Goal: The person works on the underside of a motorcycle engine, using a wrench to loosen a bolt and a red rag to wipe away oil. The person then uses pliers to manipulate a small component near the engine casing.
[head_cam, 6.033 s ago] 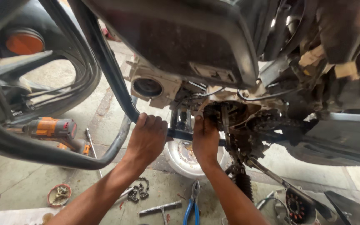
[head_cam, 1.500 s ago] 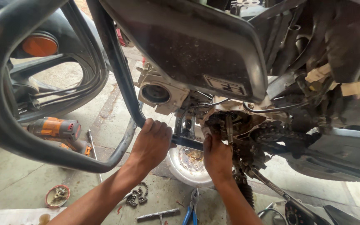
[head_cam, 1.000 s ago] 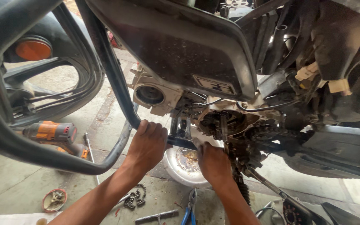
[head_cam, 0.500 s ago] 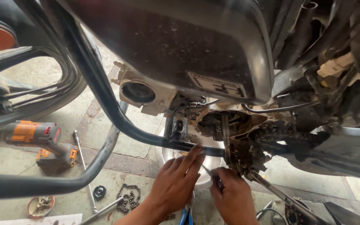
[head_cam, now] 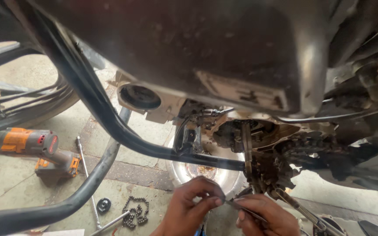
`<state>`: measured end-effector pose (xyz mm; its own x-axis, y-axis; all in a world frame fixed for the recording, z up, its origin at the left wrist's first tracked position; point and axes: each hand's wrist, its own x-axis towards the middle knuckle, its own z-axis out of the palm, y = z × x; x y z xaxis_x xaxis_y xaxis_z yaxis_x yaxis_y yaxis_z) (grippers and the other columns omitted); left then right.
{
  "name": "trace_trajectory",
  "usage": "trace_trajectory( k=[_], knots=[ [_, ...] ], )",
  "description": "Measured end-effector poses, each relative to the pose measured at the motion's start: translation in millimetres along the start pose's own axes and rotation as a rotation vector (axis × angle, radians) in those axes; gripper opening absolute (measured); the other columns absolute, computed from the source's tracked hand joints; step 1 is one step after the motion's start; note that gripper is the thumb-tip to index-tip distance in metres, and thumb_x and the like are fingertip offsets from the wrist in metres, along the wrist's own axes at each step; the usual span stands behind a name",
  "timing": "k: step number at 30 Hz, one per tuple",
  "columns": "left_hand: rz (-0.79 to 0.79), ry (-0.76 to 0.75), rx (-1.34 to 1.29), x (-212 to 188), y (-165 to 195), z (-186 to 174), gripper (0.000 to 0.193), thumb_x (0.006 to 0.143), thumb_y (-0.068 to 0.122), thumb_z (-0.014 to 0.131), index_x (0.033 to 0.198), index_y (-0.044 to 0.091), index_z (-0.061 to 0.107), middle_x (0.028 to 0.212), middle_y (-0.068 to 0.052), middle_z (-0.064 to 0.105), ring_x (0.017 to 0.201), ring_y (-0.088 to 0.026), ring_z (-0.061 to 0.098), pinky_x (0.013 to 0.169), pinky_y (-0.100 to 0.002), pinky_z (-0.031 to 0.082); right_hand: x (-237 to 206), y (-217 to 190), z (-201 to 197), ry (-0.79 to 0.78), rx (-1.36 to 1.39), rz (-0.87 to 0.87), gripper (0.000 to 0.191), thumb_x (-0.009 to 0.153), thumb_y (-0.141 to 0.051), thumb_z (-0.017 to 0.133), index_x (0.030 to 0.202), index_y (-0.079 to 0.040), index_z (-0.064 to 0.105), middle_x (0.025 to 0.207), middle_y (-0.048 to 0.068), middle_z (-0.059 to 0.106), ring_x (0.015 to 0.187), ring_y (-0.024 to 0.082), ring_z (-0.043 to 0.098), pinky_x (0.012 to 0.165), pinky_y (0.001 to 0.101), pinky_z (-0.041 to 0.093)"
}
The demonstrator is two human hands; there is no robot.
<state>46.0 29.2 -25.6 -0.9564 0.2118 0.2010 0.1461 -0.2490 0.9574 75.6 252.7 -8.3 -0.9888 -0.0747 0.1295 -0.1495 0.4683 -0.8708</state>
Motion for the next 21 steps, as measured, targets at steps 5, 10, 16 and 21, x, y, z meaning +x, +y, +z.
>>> trace_trajectory(
  k=[5,10,16,21],
  knots=[
    [0.576,0.122,0.824,-8,24,1,0.024,0.084,0.014,0.072,0.108,0.009,0.072,0.105,-0.01,0.072,0.095,-0.03,0.069,0.081,-0.04,0.052,12,-42,-6,-0.104,-0.658,-0.47,0.035,0.078,-0.023,0.079,0.111,-0.011,0.077,0.107,0.011,0.076,0.096,0.026,0.077,0.078,0.0358,0.063],
    [0.345,0.041,0.786,3,28,-1,0.015,0.092,0.006,0.067,0.105,0.013,0.071,0.103,-0.007,0.072,0.093,-0.027,0.073,0.078,-0.039,0.059,27,-68,-1,-0.1,-0.614,-0.231,0.046,0.078,-0.015,0.075,0.124,-0.013,0.066,0.105,0.01,0.077,0.087,0.024,0.08,0.073,0.0359,0.065],
    [0.288,0.274,0.685,17,34,-1,0.025,0.087,0.006,0.07,0.111,0.013,0.075,0.101,-0.011,0.074,0.08,-0.034,0.073,0.068,-0.042,0.059,12,-40,8,-0.109,-0.787,-0.094,0.057,0.077,-0.019,0.074,0.132,-0.013,0.062,0.114,0.013,0.074,0.099,0.03,0.072,0.088,0.0463,0.055],
    [0.427,0.507,0.712,39,33,4,0.03,0.087,0.004,0.071,0.114,0.015,0.076,0.109,-0.01,0.077,0.087,-0.026,0.078,0.073,-0.033,0.063,-8,-13,11,-0.222,-0.851,-0.164,0.055,0.073,-0.023,0.076,0.127,-0.017,0.066,0.117,0.01,0.074,0.114,0.033,0.066,0.107,0.0501,0.036]
  ],
)
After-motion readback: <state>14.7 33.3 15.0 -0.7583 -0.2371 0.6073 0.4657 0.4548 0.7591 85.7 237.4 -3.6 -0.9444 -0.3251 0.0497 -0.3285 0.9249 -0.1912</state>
